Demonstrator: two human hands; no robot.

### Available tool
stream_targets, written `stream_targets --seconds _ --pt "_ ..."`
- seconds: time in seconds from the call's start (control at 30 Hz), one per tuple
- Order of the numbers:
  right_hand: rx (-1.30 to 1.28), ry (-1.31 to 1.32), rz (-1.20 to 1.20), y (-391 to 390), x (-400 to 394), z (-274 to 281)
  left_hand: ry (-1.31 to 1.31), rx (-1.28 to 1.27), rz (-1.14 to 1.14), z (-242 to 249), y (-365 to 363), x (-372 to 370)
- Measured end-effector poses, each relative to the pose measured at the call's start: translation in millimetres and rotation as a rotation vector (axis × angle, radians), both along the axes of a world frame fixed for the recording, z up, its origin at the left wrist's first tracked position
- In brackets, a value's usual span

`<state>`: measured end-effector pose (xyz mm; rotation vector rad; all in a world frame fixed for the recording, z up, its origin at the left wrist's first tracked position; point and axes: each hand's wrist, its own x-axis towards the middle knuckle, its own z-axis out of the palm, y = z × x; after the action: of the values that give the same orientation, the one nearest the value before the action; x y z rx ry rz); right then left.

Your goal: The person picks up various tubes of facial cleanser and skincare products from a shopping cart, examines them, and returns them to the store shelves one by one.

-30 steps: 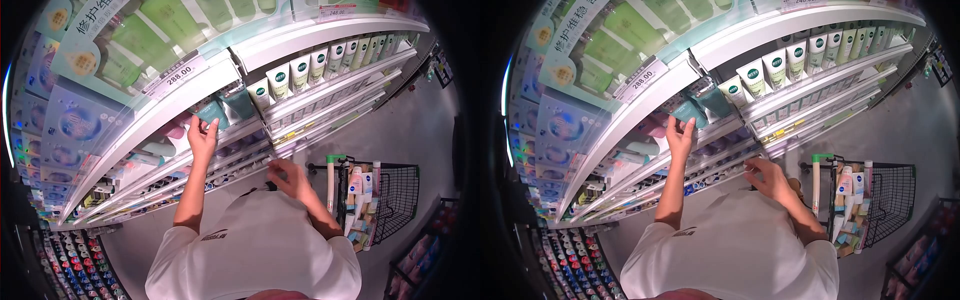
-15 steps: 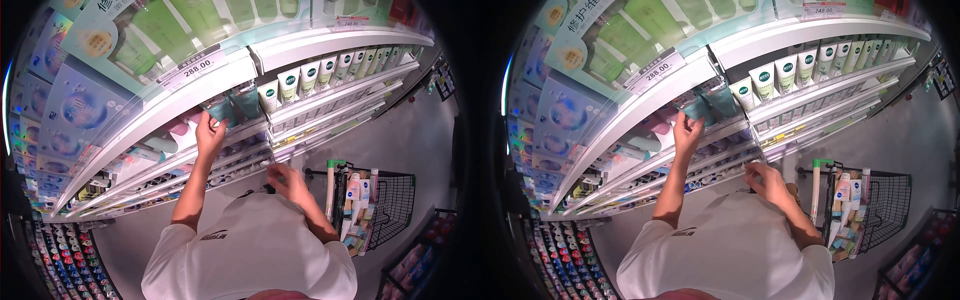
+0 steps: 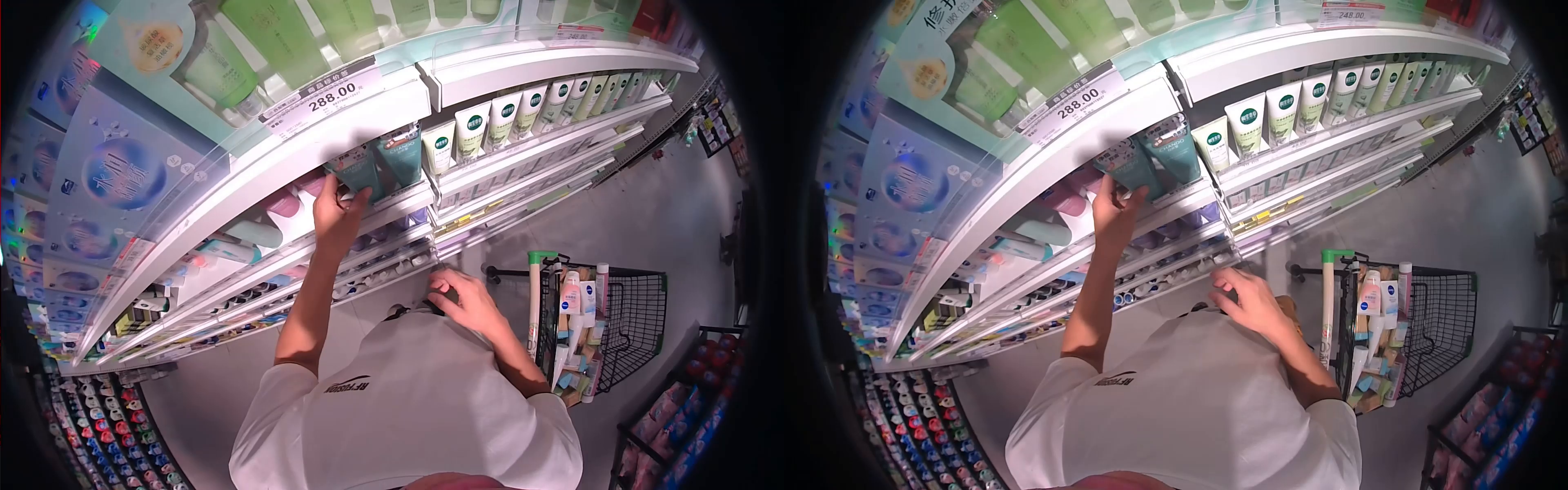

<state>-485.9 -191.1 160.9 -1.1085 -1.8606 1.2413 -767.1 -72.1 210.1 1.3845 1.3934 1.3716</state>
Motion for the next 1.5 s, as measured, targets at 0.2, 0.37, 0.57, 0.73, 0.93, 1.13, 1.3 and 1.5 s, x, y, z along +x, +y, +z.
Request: stream_targets --seconds 0.2,0.37,0.57,0.73,0.93,1.13,1.3,1.5 --pt "-0.01 -0.052 0.017 -4.9 -9.2 8.9 0.262 0.246 0.044 -14.5 -4.4 -9.0" --pt "0.028 -0.094 0.065 -2.0 -19.5 7.8 0.464 0.37 0.261 5.6 -39.3 -6.9" --pt "0.065 -0.157 0.153 -5.6 -47.9 4.6 0.505 0.627 0.174 -8.7 -91.5 -5.3" --pt "0.098 -0.224 0.157 -21.6 -77.1 15.0 0.447 0.547 -0.133 -35.9 -126.9 4.9" --pt "0.136 -0.211 0.038 -65.3 -92.6 9.7 0.199 0.242 -0.376 -66.1 -164.1 10.3" --pt "0.024 -0.314 -0.231 -133.6 -73.3 6.2 0.077 0.131 -0.671 -81.4 -181.5 37.7" --pt "-0.087 -0.368 -0.451 -186.5 -42.0 14.5 0.094 0.183 -0.93 -88.6 -193.1 82.7" --pt "-0.122 -0.356 -0.704 -223.0 3.8 8.8 0.127 0.178 -1.04 -79.4 -210.3 157.0"
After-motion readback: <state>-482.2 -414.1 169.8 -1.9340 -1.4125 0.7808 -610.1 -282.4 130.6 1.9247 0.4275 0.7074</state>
